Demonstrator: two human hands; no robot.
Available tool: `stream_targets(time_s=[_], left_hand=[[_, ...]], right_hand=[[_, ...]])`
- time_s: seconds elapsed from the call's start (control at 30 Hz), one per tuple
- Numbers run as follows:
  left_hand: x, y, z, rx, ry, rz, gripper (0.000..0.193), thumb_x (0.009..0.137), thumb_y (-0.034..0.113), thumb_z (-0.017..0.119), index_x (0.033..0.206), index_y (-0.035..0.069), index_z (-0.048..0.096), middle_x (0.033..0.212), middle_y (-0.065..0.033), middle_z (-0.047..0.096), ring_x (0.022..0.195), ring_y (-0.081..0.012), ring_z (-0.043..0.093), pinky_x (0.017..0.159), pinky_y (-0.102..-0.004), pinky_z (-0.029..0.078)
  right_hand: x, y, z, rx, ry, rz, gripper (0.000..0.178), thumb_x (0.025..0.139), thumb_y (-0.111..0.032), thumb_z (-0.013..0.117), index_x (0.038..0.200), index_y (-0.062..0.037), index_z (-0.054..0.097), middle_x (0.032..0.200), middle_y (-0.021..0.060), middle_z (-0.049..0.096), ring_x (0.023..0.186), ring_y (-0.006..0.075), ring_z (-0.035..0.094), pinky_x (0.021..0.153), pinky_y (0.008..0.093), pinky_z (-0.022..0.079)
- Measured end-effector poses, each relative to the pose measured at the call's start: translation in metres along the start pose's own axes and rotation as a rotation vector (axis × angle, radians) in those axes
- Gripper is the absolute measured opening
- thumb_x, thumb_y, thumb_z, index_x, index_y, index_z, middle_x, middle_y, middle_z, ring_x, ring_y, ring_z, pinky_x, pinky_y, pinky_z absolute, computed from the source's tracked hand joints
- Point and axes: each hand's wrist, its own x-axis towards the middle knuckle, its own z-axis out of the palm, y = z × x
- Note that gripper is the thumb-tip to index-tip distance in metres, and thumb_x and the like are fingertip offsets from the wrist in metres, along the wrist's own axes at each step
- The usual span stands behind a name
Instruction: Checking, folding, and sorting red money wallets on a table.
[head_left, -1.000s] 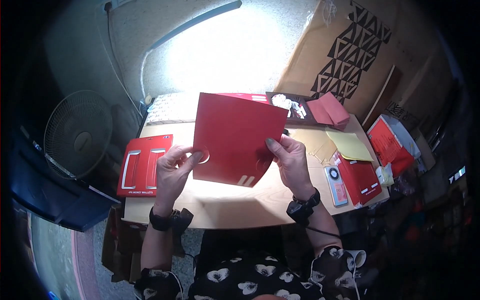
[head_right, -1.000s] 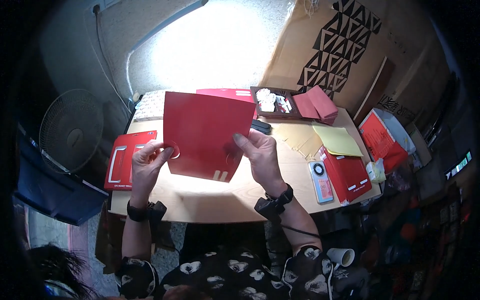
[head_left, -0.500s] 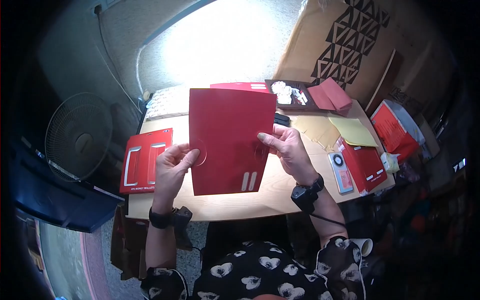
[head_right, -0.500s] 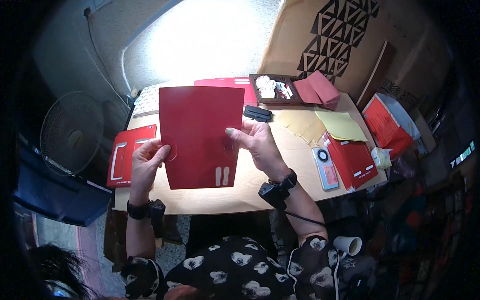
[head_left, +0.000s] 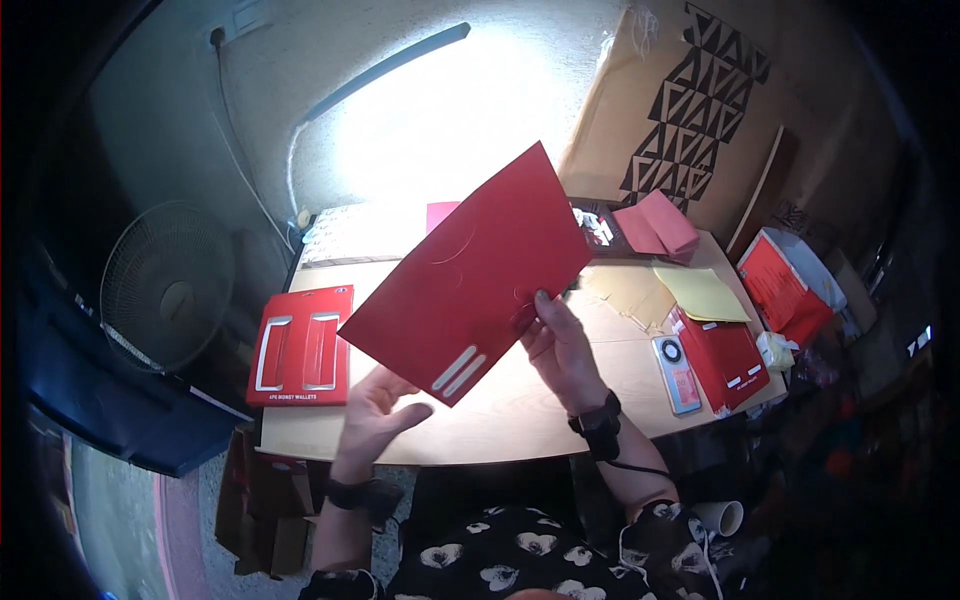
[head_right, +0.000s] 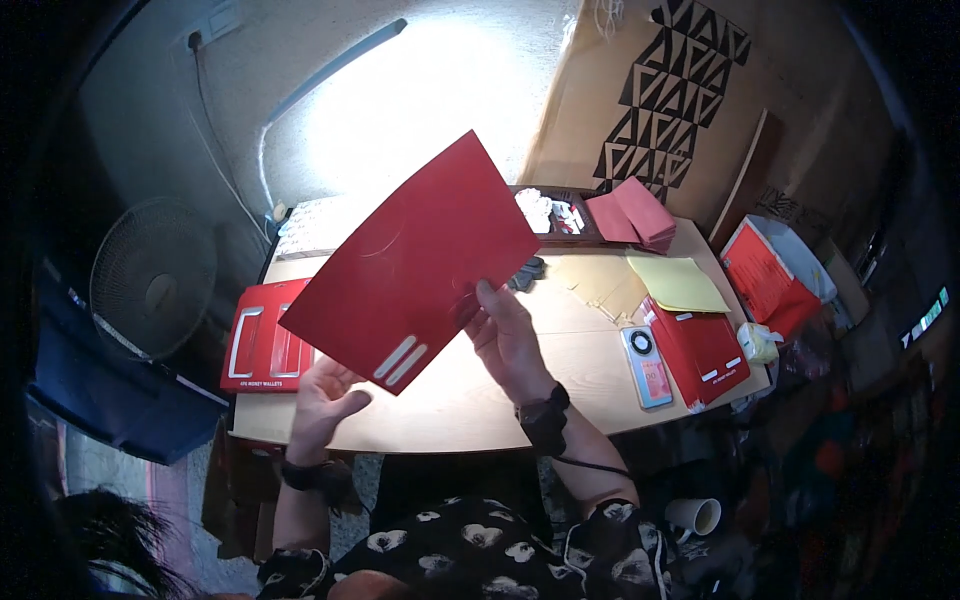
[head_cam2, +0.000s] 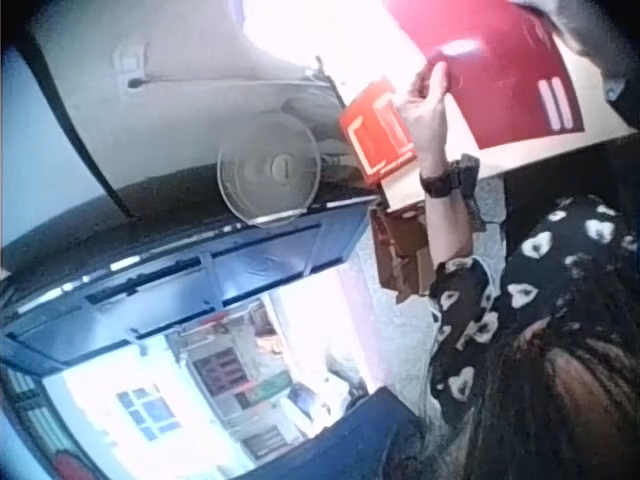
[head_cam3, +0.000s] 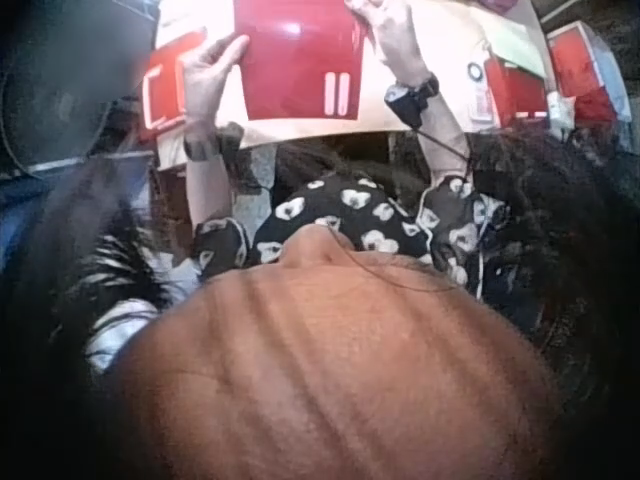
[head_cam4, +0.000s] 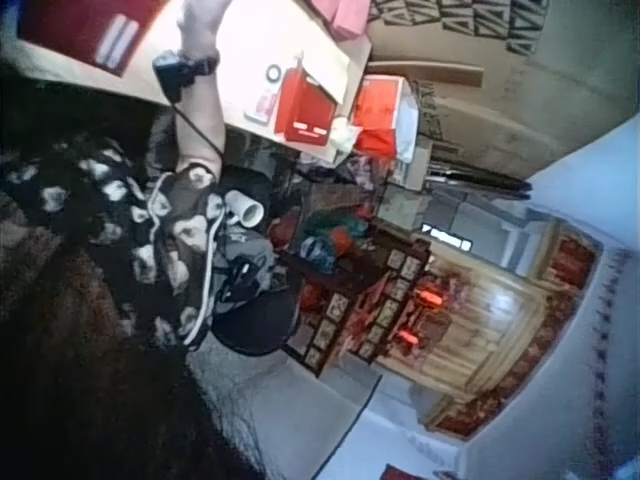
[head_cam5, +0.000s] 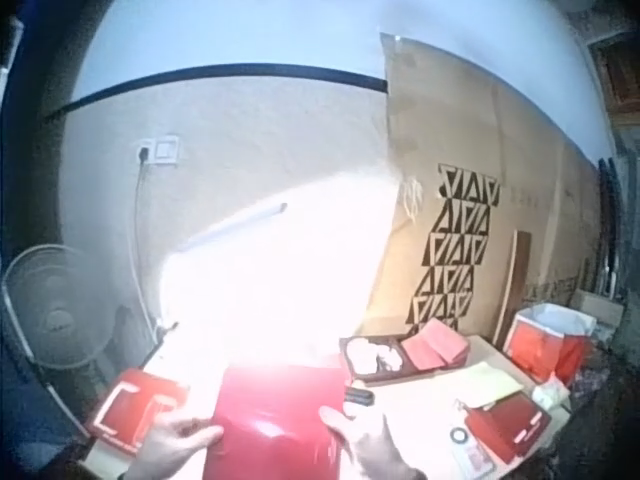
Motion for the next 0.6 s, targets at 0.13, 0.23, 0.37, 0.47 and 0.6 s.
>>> stream_targets(time_s=[0.13,0.23,0.37,0.47,0.6], left_hand=[[-0.001,0.005,0.02,0.107,0.209,0.078,0.026,0.09,0.003,0.074,0.115,-0.003,0.067,0.106,-0.008,0.072,0.101,-0.0141,0.066,0.09,-0.0293,0.05],[0.004,0.022,0.002,0.572,0.418,0.417,0.012,0.09,0.0,0.072,0.101,0.001,0.072,0.094,-0.007,0.071,0.088,-0.0132,0.067,0.077,-0.0273,0.052],[-0.005,0.044,-0.004,1.345,0.453,0.825,0.033,0.082,-0.002,0.073,0.112,0.01,0.071,0.097,-0.005,0.065,0.084,-0.0207,0.065,0.07,-0.0328,0.051],[-0.023,0.026,0.007,1.604,0.184,0.79,0.034,0.088,0.013,0.07,0.122,0.014,0.07,0.101,-0.0023,0.063,0.093,-0.0181,0.064,0.084,-0.0341,0.049],[-0.055,-0.02,0.02,1.54,-0.058,0.74,0.028,0.09,0.014,0.071,0.117,0.019,0.073,0.103,0.0021,0.064,0.095,-0.0126,0.064,0.086,-0.0305,0.048]], right_hand=[[-0.007,0.021,0.017,0.21,0.095,0.147,0.049,0.102,-0.031,0.062,0.138,-0.0023,0.046,0.141,0.0107,0.056,0.112,0.023,0.067,0.098,0.0375,0.054],[-0.019,0.015,-0.007,-0.571,0.04,0.463,0.042,0.098,-0.032,0.066,0.124,0.0002,0.061,0.116,0.0131,0.07,0.103,0.022,0.071,0.087,0.035,0.059],[-0.055,0.003,-0.011,-1.564,0.074,-0.244,0.042,0.08,-0.027,0.086,0.1,0.0007,0.062,0.093,0.0135,0.069,0.08,0.0228,0.068,0.072,0.0324,0.054],[-0.062,-0.004,-0.005,-1.533,-0.016,-0.609,0.067,0.076,-0.029,0.088,0.124,0.0031,0.055,0.123,0.0195,0.058,0.111,0.0336,0.058,0.089,0.0391,0.052],[-0.068,0.003,-0.025,-1.571,-0.477,-0.563,0.022,0.087,-0.01,0.073,0.108,-0.0034,0.072,0.121,0.0147,0.068,0.118,0.0334,0.062,0.099,0.0427,0.05]])
